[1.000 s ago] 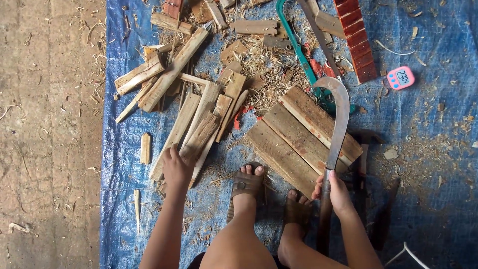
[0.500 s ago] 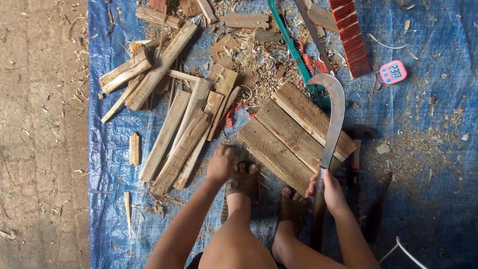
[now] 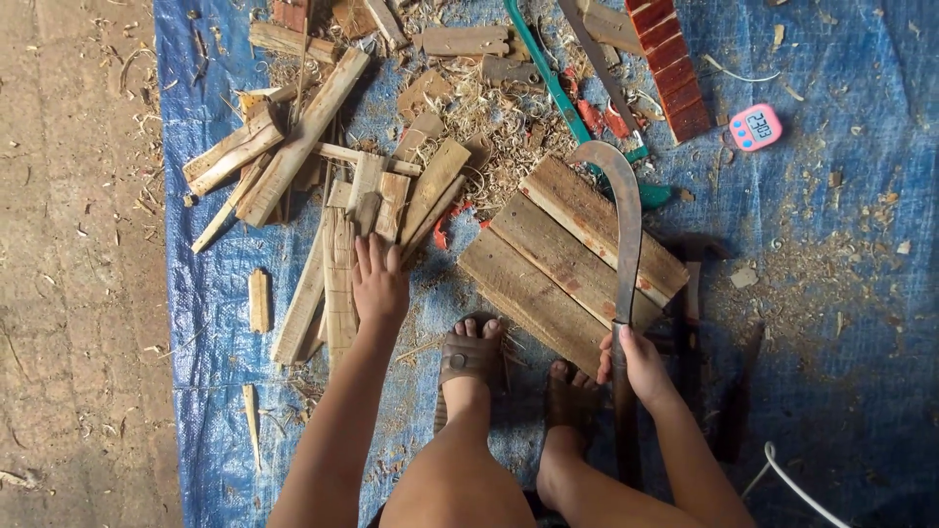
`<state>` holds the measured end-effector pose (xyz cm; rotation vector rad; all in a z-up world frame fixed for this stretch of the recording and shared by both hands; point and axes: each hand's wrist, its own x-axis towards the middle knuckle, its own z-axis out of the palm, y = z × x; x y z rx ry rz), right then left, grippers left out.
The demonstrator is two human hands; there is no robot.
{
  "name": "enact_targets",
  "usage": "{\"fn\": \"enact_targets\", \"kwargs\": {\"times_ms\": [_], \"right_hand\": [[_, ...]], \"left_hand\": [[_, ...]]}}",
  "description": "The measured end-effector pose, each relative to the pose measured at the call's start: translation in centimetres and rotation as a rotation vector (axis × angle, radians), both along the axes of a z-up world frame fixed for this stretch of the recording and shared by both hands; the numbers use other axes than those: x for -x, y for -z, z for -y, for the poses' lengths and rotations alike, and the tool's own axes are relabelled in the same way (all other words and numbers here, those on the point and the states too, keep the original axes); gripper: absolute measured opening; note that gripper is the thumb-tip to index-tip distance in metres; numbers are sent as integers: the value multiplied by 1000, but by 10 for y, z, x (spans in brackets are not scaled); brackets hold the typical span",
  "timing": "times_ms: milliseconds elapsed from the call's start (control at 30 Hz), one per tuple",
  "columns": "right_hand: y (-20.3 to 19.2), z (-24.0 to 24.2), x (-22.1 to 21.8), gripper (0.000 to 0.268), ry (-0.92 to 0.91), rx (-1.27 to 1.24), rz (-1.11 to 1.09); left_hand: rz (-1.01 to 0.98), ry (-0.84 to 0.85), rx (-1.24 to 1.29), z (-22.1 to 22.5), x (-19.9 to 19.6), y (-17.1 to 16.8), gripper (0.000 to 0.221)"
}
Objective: Using a machete to shave and split wood blocks on a makeshift workbench, possibly for instrument repair.
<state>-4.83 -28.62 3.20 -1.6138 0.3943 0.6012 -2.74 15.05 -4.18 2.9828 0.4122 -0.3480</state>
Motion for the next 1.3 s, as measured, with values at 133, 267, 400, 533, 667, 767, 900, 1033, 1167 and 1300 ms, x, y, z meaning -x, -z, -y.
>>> {"fn": "enact_targets", "kwargs": {"times_ms": [133,267,400,533,667,767,900,1033,1167,1300], "right_hand": [[-2,-1,-1,55,-14,10,7],[2,4,3,54,-9,-8,5],[8,6,2,55,8,-23,6],[5,5,2,56,12,-23,-3],[2,4,3,56,6,-25,4],[5,5,1,56,9,-34,12],[14,9,4,58,8,-40,27],[16,10,5,57,12,-49,37],[25,14,9,57,27,-80,41],[27,15,9,57,37,-98,56]], "left_hand": [[27,21,-106,8,-4,21,54],[39,67,-224,13,1,19,51],[137,160,-219,7,2,27,49],[34,69,-104,15,-7,11,42],[-5,18,-80,14,-14,-1,37],[60,34,-74,6,-15,16,30],[110,-33,73,-2,-19,31,14],[183,1,111,-5,-21,26,13],[464,-181,376,-18,-29,19,21],[298,-548,597,-24,-44,-65,22]]}}
